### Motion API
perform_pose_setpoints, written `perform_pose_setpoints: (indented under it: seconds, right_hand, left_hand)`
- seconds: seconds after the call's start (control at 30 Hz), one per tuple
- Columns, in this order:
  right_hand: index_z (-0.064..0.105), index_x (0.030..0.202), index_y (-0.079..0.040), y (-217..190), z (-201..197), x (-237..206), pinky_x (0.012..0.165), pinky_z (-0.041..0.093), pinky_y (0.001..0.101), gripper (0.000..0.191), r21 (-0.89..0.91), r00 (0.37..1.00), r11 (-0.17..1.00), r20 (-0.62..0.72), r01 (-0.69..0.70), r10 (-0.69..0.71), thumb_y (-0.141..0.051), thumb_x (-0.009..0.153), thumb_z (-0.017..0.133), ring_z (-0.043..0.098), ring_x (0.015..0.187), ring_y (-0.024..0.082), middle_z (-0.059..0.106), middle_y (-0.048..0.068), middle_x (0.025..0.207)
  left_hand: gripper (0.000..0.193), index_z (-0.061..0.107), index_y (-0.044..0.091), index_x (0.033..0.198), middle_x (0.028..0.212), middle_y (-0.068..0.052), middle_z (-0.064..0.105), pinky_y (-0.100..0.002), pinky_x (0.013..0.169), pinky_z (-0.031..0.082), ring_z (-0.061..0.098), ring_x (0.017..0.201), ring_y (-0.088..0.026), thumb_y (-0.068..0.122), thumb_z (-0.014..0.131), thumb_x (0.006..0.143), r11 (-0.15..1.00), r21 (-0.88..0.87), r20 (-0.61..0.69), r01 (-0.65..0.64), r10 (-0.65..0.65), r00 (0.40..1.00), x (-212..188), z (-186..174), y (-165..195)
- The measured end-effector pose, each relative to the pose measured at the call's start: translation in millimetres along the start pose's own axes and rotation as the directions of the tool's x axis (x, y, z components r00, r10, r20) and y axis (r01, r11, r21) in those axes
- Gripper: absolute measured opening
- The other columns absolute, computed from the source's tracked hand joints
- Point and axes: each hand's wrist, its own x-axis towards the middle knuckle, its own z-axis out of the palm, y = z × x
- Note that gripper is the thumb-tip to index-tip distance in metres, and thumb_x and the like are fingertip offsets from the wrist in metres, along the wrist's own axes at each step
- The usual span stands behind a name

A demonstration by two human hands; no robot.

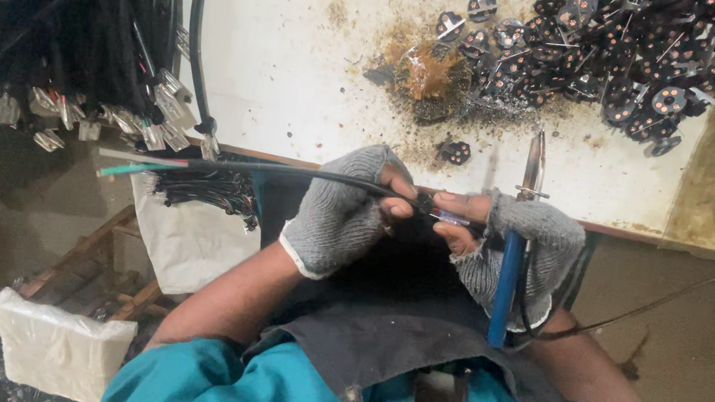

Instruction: The person solders colored wires to electrical plug components at a workbench. They hold a wire in one hand and a soldering iron in the other, touch the iron to the wire ends and plug terminals, and place finished plugs onto a growing pile of completed parts on the table.

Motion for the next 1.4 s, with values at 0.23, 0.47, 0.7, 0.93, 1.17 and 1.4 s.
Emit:
perform_pose_setpoints:
  seconds: [0.23, 0.47, 0.7, 0.93, 1.17, 1.4]
  right_hand:
    - [0.076, 0.116, -0.007, 3, -6, 1, 0.077, 0.058, 0.0302, 0.037, 0.015, 0.998, 0.999, 0.045, -0.049, 0.049, -0.029, 0.086, 0.076, 0.075, 0.082, 0.019, 0.078, 0.008, 0.096]
    - [0.078, 0.101, -0.007, 34, -1, -9, 0.072, 0.052, 0.0299, 0.030, 0.256, 0.993, 0.961, 0.079, -0.106, 0.089, -0.036, 0.093, 0.077, 0.067, 0.077, 0.016, 0.071, 0.004, 0.082]
    - [0.070, 0.094, -0.005, 45, 20, -13, 0.070, 0.058, 0.0279, 0.027, 0.576, 0.959, 0.773, 0.234, -0.267, 0.157, -0.029, 0.091, 0.081, 0.070, 0.075, 0.013, 0.072, 0.004, 0.082]
    - [0.073, 0.097, -0.002, 29, 5, -7, 0.072, 0.057, 0.0293, 0.034, 0.224, 0.998, 0.974, 0.048, 0.019, -0.030, -0.028, 0.079, 0.088, 0.072, 0.082, 0.014, 0.074, 0.009, 0.088]
    - [0.072, 0.098, -0.002, 32, 14, -10, 0.060, 0.054, 0.0247, 0.017, 0.557, 0.939, 0.759, 0.251, -0.338, 0.234, -0.012, 0.087, 0.078, 0.069, 0.072, 0.011, 0.071, 0.006, 0.083]
    - [0.073, 0.091, -0.005, 36, 15, -17, 0.063, 0.054, 0.0278, 0.022, 0.382, 0.964, 0.888, 0.169, -0.255, 0.204, -0.026, 0.086, 0.082, 0.069, 0.070, 0.015, 0.072, 0.005, 0.081]
  left_hand:
    - [0.019, 0.067, 0.006, 0.098, 0.094, -0.007, 0.065, -0.031, 0.074, 0.054, 0.065, 0.083, -0.018, 0.022, 0.075, 0.095, 0.987, -0.150, -0.038, 0.050, -0.056, 0.998, 3, 2, -2]
    - [0.018, 0.068, 0.006, 0.104, 0.101, -0.008, 0.065, -0.035, 0.088, 0.054, 0.065, 0.097, -0.022, 0.024, 0.068, 0.104, 0.986, -0.147, 0.067, -0.074, 0.085, 0.994, 8, -16, -3]
    - [0.014, 0.067, 0.006, 0.101, 0.100, -0.008, 0.065, -0.035, 0.087, 0.053, 0.065, 0.096, -0.022, 0.019, 0.071, 0.101, 0.982, -0.191, 0.117, -0.010, 0.033, 0.993, 7, -4, -6]
    - [0.012, 0.067, 0.007, 0.097, 0.092, -0.008, 0.064, -0.037, 0.080, 0.052, 0.065, 0.089, -0.025, 0.017, 0.074, 0.096, 0.995, 0.078, 0.046, -0.068, 0.065, 0.997, 7, -11, -6]
    - [0.012, 0.067, 0.007, 0.097, 0.092, -0.010, 0.064, -0.039, 0.079, 0.051, 0.065, 0.088, -0.028, 0.016, 0.074, 0.095, 0.997, 0.018, 0.097, -0.079, 0.077, 0.992, 4, -4, 3]
    - [0.019, 0.066, 0.008, 0.096, 0.090, -0.009, 0.063, -0.038, 0.076, 0.051, 0.065, 0.084, -0.028, 0.026, 0.071, 0.099, 0.997, 0.052, 0.118, -0.053, 0.047, 0.992, -1, -6, 7]
